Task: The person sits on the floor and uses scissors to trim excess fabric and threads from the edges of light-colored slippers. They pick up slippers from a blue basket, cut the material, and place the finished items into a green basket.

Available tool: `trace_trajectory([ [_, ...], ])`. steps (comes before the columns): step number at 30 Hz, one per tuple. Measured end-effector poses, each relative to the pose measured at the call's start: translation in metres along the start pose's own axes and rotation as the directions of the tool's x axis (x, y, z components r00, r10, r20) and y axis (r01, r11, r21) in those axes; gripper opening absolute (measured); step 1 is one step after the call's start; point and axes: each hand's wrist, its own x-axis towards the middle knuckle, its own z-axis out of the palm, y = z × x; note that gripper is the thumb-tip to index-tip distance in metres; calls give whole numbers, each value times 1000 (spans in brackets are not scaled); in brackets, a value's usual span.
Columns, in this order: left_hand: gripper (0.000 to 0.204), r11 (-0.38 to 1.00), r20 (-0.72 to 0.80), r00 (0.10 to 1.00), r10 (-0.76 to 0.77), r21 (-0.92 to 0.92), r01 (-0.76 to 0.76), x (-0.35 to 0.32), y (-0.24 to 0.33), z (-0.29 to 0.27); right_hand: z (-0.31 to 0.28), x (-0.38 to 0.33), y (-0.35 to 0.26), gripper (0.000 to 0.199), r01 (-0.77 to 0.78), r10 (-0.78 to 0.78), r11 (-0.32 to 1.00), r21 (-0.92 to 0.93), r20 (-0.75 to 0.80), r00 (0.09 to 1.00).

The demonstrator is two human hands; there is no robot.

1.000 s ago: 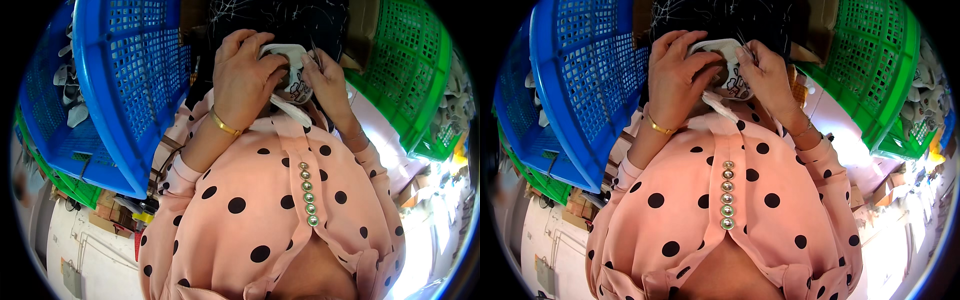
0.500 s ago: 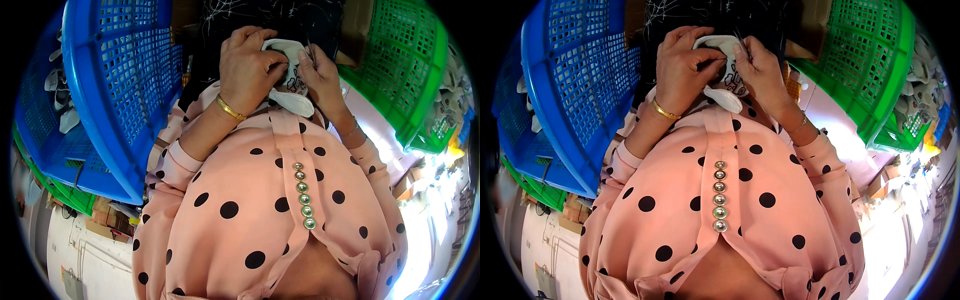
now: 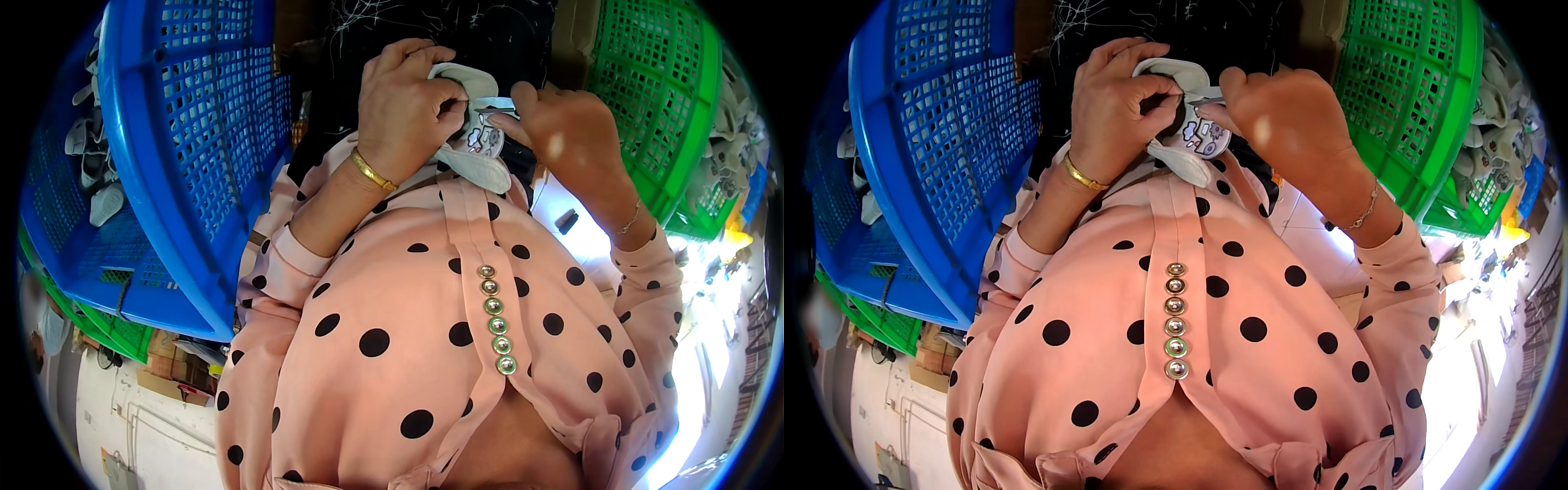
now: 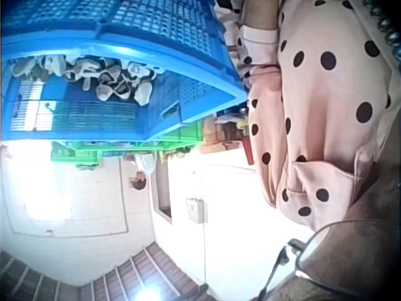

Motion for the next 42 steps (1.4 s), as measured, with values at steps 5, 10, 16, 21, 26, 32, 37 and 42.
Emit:
trace_trajectory([
  [5, 8, 1000, 23, 1000, 11, 27, -11, -1, -3, -2, -10, 13, -5, 36, 4, -7, 1000, 25, 116, 993],
  [10, 7, 1000, 29, 1000, -1, 18, 1, -2, -1, -4, -8, 18, -12, 31, -12, 13, 1000, -6, 162, 987],
  [16, 5, 1000, 59, 998, -5, 3, 5, -3, -2, -6, -11, 20, -19, 25, -21, 31, 998, -51, 205, 978],
  [21, 5, 1000, 67, 998, -4, -1, 5, -4, -2, -8, -12, 23, -20, 18, 35, -10, 993, -113, 214, 977],
  [26, 5, 1000, 71, 997, -3, -1, 3, -4, -2, -9, -18, 28, -20, 20, 139, -79, 965, -222, 258, 963],
  [32, 6, 1000, 73, 997, 4, -8, -3, -6, -3, -9, -20, 33, -20, 19, 170, -102, 963, -207, 306, 947],
  [37, 7, 1000, 76, 997, 5, 6, -5, -6, -2, -9, -16, 34, -18, 20, 182, -104, 962, -205, 341, 934],
  [42, 7, 1000, 71, 997, 7, 12, -8, -7, -2, -10, -19, 39, -19, 15, 203, -117, 961, -188, 386, 915],
])
